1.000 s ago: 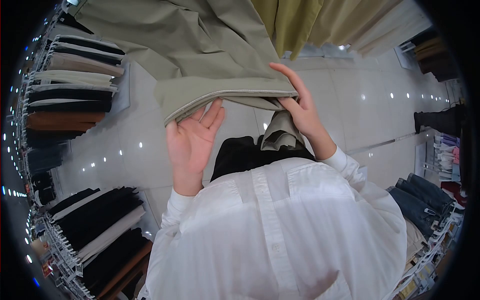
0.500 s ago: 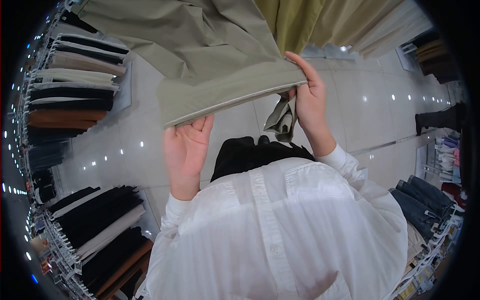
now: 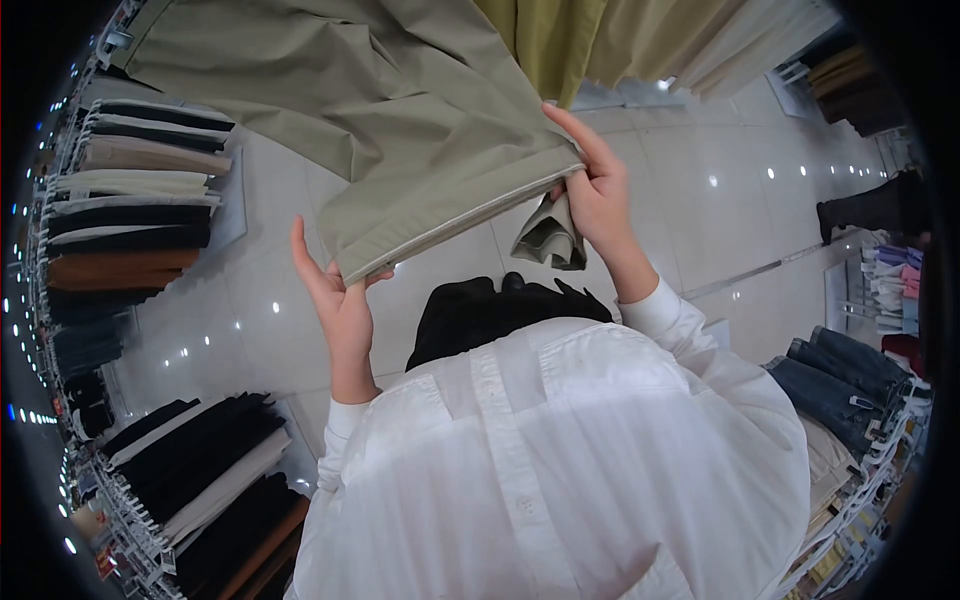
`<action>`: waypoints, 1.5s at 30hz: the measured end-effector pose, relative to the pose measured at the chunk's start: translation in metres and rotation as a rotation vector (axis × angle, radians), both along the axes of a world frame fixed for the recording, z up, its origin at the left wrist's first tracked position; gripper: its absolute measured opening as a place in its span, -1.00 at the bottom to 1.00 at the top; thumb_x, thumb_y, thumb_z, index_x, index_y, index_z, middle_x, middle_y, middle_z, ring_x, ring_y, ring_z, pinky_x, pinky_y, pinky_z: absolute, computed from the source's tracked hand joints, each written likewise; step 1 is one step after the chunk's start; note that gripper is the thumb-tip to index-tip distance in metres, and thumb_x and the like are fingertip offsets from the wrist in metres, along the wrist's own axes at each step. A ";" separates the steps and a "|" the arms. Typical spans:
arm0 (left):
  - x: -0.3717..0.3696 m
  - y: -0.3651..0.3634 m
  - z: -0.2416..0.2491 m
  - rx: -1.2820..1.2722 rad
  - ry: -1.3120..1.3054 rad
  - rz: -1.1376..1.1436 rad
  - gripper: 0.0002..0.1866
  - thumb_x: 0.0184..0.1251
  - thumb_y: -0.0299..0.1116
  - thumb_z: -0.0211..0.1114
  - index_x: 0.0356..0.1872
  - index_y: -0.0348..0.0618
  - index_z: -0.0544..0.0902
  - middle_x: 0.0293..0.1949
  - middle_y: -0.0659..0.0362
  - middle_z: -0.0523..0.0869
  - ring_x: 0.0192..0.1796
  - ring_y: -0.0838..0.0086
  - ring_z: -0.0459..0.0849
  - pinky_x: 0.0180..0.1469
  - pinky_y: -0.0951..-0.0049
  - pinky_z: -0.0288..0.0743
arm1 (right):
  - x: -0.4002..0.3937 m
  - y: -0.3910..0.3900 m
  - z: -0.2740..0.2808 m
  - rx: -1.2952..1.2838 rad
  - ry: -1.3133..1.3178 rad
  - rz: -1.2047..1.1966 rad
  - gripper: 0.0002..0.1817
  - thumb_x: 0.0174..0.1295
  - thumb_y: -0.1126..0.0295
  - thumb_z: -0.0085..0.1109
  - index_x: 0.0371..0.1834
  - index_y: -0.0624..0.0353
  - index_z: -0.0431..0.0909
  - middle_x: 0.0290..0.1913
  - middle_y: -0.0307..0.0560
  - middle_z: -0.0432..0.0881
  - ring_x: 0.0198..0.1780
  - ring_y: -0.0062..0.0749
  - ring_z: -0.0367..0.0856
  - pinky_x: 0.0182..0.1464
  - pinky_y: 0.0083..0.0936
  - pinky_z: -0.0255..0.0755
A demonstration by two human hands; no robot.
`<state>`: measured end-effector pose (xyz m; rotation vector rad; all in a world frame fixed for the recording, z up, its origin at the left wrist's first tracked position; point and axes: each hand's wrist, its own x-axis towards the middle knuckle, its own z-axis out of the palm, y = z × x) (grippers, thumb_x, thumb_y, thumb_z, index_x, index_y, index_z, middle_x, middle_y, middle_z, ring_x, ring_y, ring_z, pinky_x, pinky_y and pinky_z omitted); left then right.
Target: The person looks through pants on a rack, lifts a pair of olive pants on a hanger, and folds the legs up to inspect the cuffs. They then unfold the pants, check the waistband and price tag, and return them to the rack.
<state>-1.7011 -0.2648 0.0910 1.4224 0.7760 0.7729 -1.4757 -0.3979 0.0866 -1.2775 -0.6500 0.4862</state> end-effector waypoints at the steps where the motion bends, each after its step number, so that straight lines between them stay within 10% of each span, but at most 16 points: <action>1: 0.000 -0.001 0.001 0.000 0.001 0.004 -0.40 0.28 -0.61 0.00 0.33 -0.07 0.07 0.00 0.03 0.52 -0.12 0.39 0.60 -0.19 0.46 0.56 | 0.002 -0.002 -0.001 -0.054 -0.065 -0.021 -0.47 0.08 0.72 -0.29 0.12 0.14 0.46 -0.21 -0.22 0.59 -0.47 -0.73 0.40 -0.41 -0.77 0.35; 12: -0.008 -0.005 0.011 -0.387 -0.544 -0.310 -0.63 0.24 -0.54 0.03 0.09 -0.41 0.41 -0.02 -0.03 0.53 -0.01 0.31 0.58 0.00 0.36 0.51 | 0.021 -0.013 -0.006 -0.017 0.016 0.343 -0.61 0.10 0.63 -0.20 -0.05 0.27 0.56 -0.17 -0.15 0.60 -0.22 -0.61 0.51 -0.13 -0.70 0.37; 31: -0.015 -0.011 0.000 -0.118 0.039 0.075 -0.68 0.22 -0.58 0.13 0.02 -0.36 0.50 -0.17 0.12 0.61 -0.21 0.58 0.58 -0.18 0.58 0.48 | 0.012 0.000 -0.028 -0.117 0.193 0.254 -0.71 0.21 0.44 0.09 0.01 0.20 0.50 -0.66 -0.58 0.09 -0.61 -0.87 -0.06 -0.57 -0.75 -0.19; 40: -0.016 -0.003 -0.002 -0.287 -0.140 0.090 -0.61 0.21 -0.62 0.12 0.11 -0.31 0.42 -0.05 0.09 0.56 -0.08 0.54 0.56 -0.09 0.58 0.45 | 0.011 -0.004 -0.014 -0.080 0.329 0.331 -0.73 0.23 0.47 0.02 -0.02 0.25 0.52 -0.42 -0.28 0.59 -0.35 -0.75 0.47 -0.31 -0.76 0.35; 43: -0.012 -0.004 -0.006 -0.095 -0.090 0.189 -0.58 0.18 -0.53 0.19 0.11 -0.25 0.43 0.02 0.05 0.51 0.05 0.38 0.50 0.14 0.37 0.31 | 0.008 -0.009 0.006 -0.149 0.283 0.509 -0.66 0.12 0.60 -0.07 -0.02 0.25 0.52 -0.49 -0.33 0.53 -0.41 -0.81 0.37 -0.38 -0.74 0.26; 45: -0.006 -0.011 -0.004 0.999 0.375 0.424 -0.54 0.13 -0.35 0.28 0.09 -0.17 0.45 0.07 0.04 0.47 0.15 0.22 0.41 0.29 0.10 0.03 | 0.006 -0.010 0.013 -0.138 0.237 0.595 -0.59 0.03 0.64 -0.13 -0.01 0.24 0.52 -0.51 -0.36 0.49 -0.47 -0.82 0.30 -0.44 -0.74 0.19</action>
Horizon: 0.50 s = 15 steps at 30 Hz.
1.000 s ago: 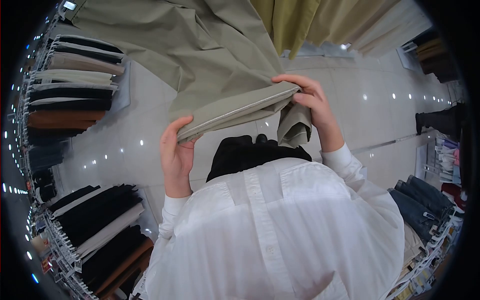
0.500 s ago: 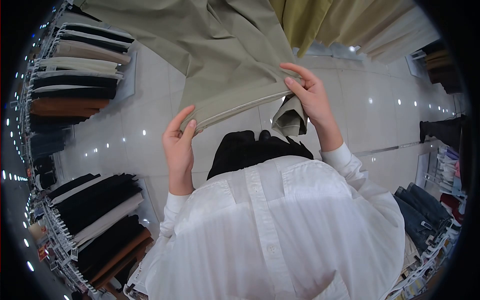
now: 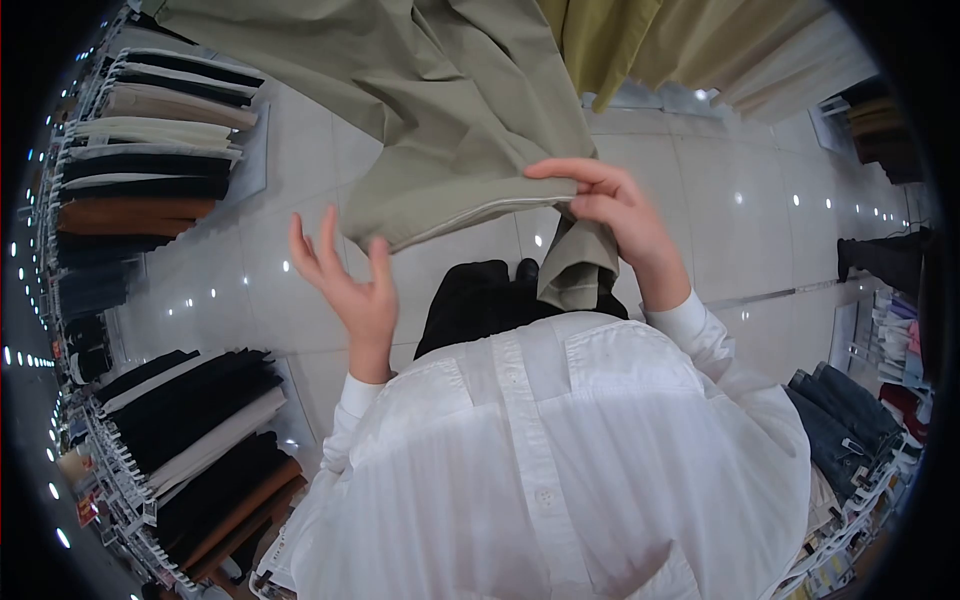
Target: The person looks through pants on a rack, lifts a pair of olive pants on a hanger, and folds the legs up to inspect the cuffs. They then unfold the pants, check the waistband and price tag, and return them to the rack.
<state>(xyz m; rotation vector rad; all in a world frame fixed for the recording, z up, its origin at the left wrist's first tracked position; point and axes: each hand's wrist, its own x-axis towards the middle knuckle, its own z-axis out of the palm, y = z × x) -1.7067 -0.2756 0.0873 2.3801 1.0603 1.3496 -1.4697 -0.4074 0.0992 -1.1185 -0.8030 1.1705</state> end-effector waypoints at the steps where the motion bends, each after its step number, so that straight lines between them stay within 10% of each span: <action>1: 0.006 -0.004 0.002 0.000 0.000 -0.002 -0.54 0.13 -0.35 0.28 0.09 -0.17 0.45 0.07 0.04 0.47 0.15 0.22 0.41 0.29 0.10 0.03 | -0.002 0.000 0.001 0.031 -0.032 0.089 -0.51 -0.06 0.68 -0.18 -0.01 0.23 0.52 -0.54 -0.39 0.45 -0.53 -0.83 0.22 -0.50 -0.74 0.11; 5: 0.038 -0.024 0.001 0.243 0.282 -0.200 -0.47 0.04 -0.23 0.31 0.09 -0.10 0.46 0.10 0.06 0.44 0.18 0.17 0.36 0.26 -0.03 -0.04 | -0.017 0.005 0.004 -0.014 -0.216 0.121 -0.49 -0.04 0.71 -0.22 0.05 0.31 0.46 -0.23 -0.33 0.58 -0.45 -0.85 0.33 -0.42 -0.80 0.21; 15: 0.066 -0.026 0.006 0.169 0.145 -0.275 -0.43 -0.16 -0.39 0.27 0.05 -0.11 0.50 0.04 0.09 0.48 0.08 0.24 0.41 0.13 0.18 0.16 | -0.048 0.027 0.009 0.126 -0.424 -0.186 -0.67 0.00 0.62 0.07 -0.12 0.15 0.58 -0.44 -0.15 0.63 -0.60 -0.57 0.48 -0.55 -0.64 0.31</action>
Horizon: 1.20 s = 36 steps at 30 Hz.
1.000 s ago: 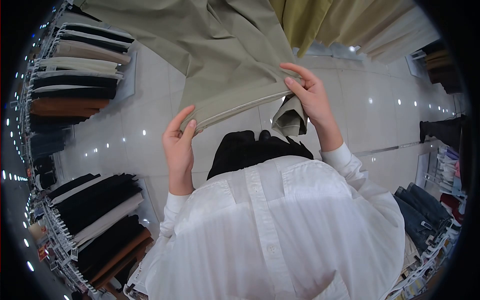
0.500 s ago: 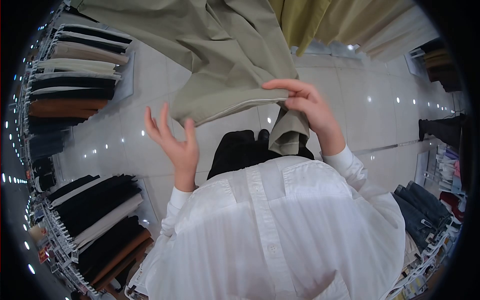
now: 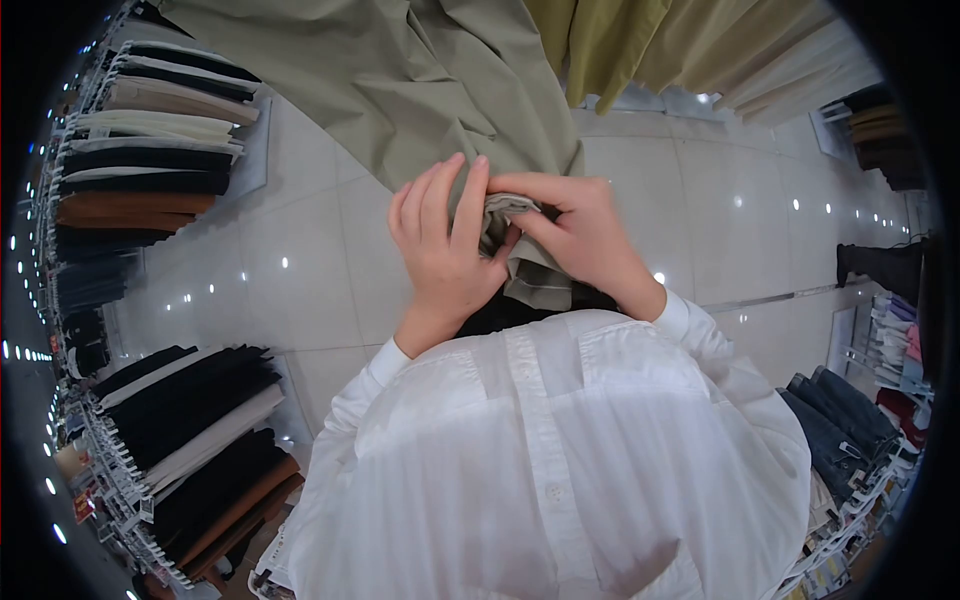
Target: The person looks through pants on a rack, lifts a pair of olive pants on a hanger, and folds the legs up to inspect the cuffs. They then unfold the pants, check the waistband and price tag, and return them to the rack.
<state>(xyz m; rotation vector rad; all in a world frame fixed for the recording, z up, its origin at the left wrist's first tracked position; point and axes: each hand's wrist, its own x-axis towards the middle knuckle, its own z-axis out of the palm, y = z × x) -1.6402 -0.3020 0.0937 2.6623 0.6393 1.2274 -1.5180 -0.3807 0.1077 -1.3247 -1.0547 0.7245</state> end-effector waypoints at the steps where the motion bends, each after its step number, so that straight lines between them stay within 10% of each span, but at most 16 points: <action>1: 0.001 0.001 0.000 0.001 0.001 -0.002 -0.43 -0.16 -0.39 0.27 0.05 -0.11 0.50 0.04 0.09 0.48 0.08 0.24 0.41 0.13 0.18 0.16 | -0.002 0.002 -0.002 0.046 -0.169 -0.033 -0.67 -0.02 0.60 0.10 -0.13 0.12 0.59 -0.43 -0.14 0.64 -0.58 -0.49 0.52 -0.54 -0.61 0.34; 9: -0.012 0.016 -0.003 -0.152 0.067 0.003 -0.46 -0.21 -0.65 0.04 -0.04 -0.16 0.57 -0.01 0.09 0.49 0.04 0.16 0.43 0.10 0.22 0.23 | 0.002 0.008 -0.004 0.098 -0.390 -0.121 -0.70 -0.04 0.55 0.17 -0.18 0.07 0.60 -0.43 -0.11 0.63 -0.56 -0.37 0.55 -0.51 -0.57 0.38; 15: -0.049 0.032 -0.002 -0.166 0.185 0.027 -0.44 -0.20 -0.74 -0.09 -0.05 -0.24 0.57 -0.01 0.01 0.53 0.07 0.14 0.45 0.15 0.27 0.25 | 0.021 0.001 0.004 -0.048 -0.255 -0.096 -0.77 0.06 0.58 0.12 -0.18 0.19 0.60 -0.53 -0.19 0.59 -0.61 -0.66 0.29 -0.52 -0.72 0.21; 25: -0.100 0.045 0.025 -0.418 0.193 -0.170 -0.60 -0.11 -0.70 0.06 -0.16 -0.28 0.62 -0.27 0.02 0.65 -0.20 0.23 0.62 -0.07 0.43 0.43 | 0.059 -0.007 -0.014 0.175 -0.268 -0.221 -0.82 0.14 0.43 0.10 -0.24 0.21 0.63 -0.46 -0.21 0.53 -0.49 -0.60 0.32 -0.40 -0.67 0.21; 36: -0.092 0.034 0.017 -1.226 -0.914 -0.336 -0.81 0.27 -0.40 0.18 -0.16 -0.28 0.57 -0.21 0.11 0.66 -0.13 0.42 0.60 0.02 0.35 0.40 | 0.058 -0.020 -0.011 0.107 0.345 0.026 -0.74 0.27 0.40 -0.03 -0.13 0.35 0.57 -0.34 -0.20 0.61 -0.35 -0.68 0.46 -0.31 -0.70 0.34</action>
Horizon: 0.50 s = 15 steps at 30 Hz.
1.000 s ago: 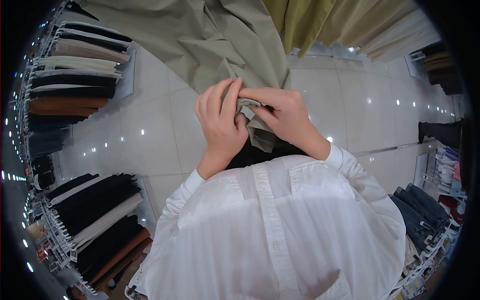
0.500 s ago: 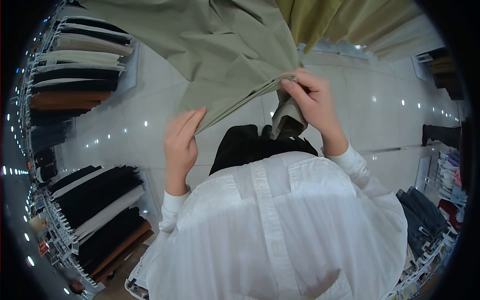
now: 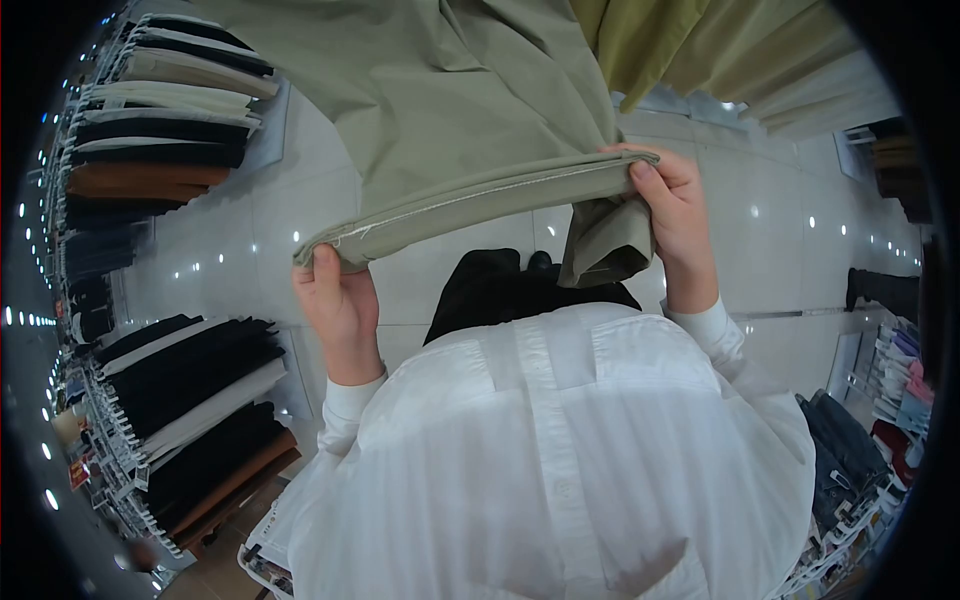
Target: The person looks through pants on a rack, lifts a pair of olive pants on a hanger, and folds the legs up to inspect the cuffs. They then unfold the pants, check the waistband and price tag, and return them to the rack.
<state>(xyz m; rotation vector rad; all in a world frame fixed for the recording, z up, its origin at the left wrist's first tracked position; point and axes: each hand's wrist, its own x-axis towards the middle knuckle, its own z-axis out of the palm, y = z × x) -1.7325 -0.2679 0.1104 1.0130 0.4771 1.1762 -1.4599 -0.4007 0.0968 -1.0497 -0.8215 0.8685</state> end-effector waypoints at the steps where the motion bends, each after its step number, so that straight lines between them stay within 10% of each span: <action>1: 0.002 -0.001 0.001 0.001 0.000 0.003 -0.81 0.27 -0.40 0.18 -0.16 -0.28 0.57 -0.21 0.11 0.66 -0.13 0.42 0.60 0.02 0.35 0.40 | 0.000 0.000 -0.002 0.001 0.000 0.003 -0.74 0.27 0.40 -0.03 -0.13 0.35 0.57 -0.34 -0.20 0.61 -0.35 -0.68 0.46 -0.31 -0.70 0.34; 7: 0.009 -0.004 0.000 0.105 0.209 0.088 -0.87 0.23 -0.48 0.20 -0.24 -0.28 0.63 -0.31 0.18 0.67 -0.24 0.48 0.60 -0.12 0.50 0.41 | 0.019 0.001 -0.037 -0.181 0.054 0.050 -0.73 0.23 0.42 0.05 -0.09 0.36 0.54 -0.31 -0.17 0.62 -0.35 -0.68 0.48 -0.32 -0.73 0.35; 12: 0.041 -0.011 0.028 0.491 0.842 -0.079 -0.87 0.04 -0.60 0.28 -0.33 -0.34 0.65 -0.47 0.13 0.68 -0.44 0.53 0.59 -0.38 0.58 0.39 | 0.008 -0.007 0.012 -0.593 -0.459 -0.030 -0.53 0.07 0.42 0.21 0.11 0.15 0.44 -0.03 -0.17 0.58 -0.36 -0.81 0.44 -0.40 -0.80 0.31; 15: 0.058 -0.011 0.030 0.570 0.848 -0.165 -0.84 0.00 -0.58 0.30 -0.32 -0.30 0.66 -0.48 0.10 0.67 -0.45 0.50 0.60 -0.39 0.58 0.40 | -0.017 0.004 0.030 -0.192 -0.514 0.123 -0.45 -0.02 0.47 0.27 0.14 0.10 0.43 0.03 -0.24 0.55 -0.58 -0.73 0.15 -0.58 -0.69 0.09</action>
